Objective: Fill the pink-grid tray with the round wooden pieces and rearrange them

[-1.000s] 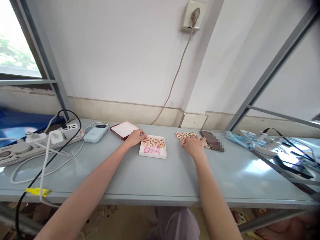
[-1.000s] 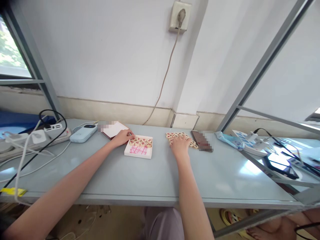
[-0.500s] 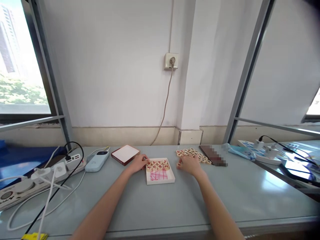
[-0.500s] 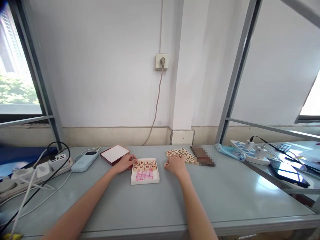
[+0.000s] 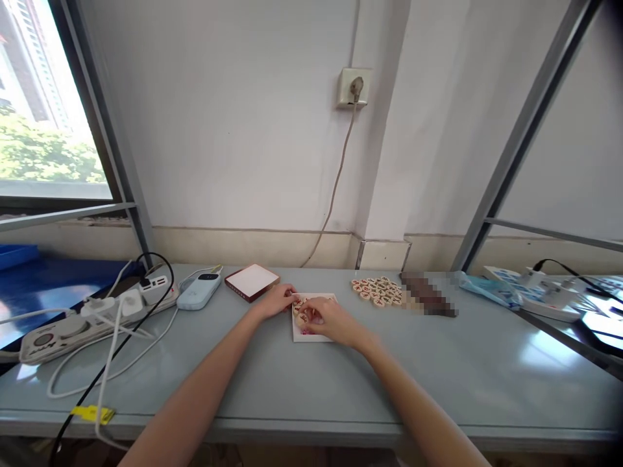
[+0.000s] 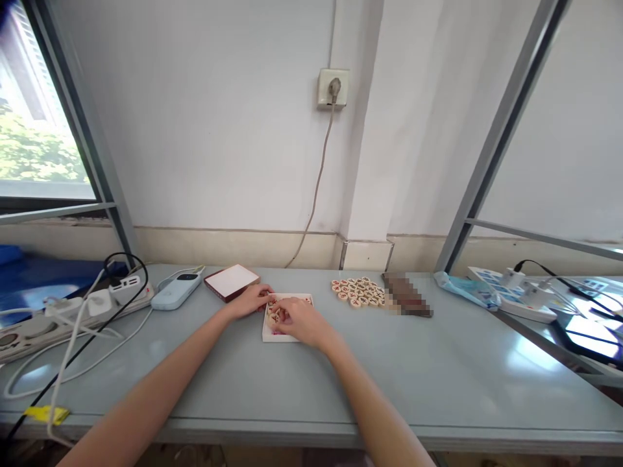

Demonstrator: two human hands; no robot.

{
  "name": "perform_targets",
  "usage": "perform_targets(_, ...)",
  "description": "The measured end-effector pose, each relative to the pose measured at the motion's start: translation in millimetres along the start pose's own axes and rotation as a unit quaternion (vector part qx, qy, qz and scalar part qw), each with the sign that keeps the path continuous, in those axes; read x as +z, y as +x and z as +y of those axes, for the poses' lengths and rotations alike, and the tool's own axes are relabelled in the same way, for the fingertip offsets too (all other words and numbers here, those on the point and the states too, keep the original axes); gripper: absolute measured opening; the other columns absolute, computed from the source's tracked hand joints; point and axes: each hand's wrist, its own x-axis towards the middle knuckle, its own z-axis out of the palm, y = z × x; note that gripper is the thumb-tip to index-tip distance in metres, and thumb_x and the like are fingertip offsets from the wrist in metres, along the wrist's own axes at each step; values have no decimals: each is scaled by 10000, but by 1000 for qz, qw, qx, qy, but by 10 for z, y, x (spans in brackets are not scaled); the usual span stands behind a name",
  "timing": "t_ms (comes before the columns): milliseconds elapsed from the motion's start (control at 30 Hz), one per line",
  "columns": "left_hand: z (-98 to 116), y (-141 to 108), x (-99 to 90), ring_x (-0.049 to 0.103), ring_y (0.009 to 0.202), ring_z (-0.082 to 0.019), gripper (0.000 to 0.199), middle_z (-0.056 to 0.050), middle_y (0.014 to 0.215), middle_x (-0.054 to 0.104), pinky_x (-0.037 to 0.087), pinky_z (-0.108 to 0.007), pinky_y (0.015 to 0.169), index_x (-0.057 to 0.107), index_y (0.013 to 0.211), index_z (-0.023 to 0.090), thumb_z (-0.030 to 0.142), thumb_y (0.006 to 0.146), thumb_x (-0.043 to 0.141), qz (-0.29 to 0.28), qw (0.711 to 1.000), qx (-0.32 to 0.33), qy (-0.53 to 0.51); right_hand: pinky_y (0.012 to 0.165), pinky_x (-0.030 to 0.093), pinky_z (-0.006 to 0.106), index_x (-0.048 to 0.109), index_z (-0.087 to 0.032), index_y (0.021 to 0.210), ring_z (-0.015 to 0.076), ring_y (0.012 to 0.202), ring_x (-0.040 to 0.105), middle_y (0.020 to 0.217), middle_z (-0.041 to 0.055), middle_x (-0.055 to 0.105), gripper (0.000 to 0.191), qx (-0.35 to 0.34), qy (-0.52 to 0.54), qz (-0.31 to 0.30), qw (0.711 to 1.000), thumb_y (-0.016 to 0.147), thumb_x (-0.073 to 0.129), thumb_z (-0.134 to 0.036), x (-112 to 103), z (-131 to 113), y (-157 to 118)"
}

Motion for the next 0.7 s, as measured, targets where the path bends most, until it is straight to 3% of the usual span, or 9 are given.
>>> perform_targets(167,3,4,-8,489,535,-127,315,0,616,553,366,-240,512,561,827,148,444,767,470,-3,1000,-6,4,847,342,333,545,-218,1068,196,951,545,976,52,637,277,-2,-50,10,999,846,472,-367,46,43,0)
perform_targets(267,-9,18,-4,483,520,-121,290,3,599,547,353,-233,498,557,818,152,425,774,471,-1,1000,-7,15,806,340,323,580,-209,896,178,830,566,856,36,648,212,5,-89,3,996,865,440,-365,35,61,9)
perform_targets(400,-11,26,-1,477,512,-113,266,2,612,553,347,-227,488,558,810,154,407,772,485,1,1000,-2,14,778,324,319,595,-207,726,169,793,566,806,20,656,262,-13,-94,-24,995,870,430,-350,44,39,23)
perform_targets(700,1,1,-16,490,515,-118,271,8,598,545,352,-232,503,568,837,156,406,794,474,0,999,4,39,794,331,314,624,-235,795,140,777,567,837,-12,668,242,8,-89,-11,996,872,412,-325,-12,50,41)
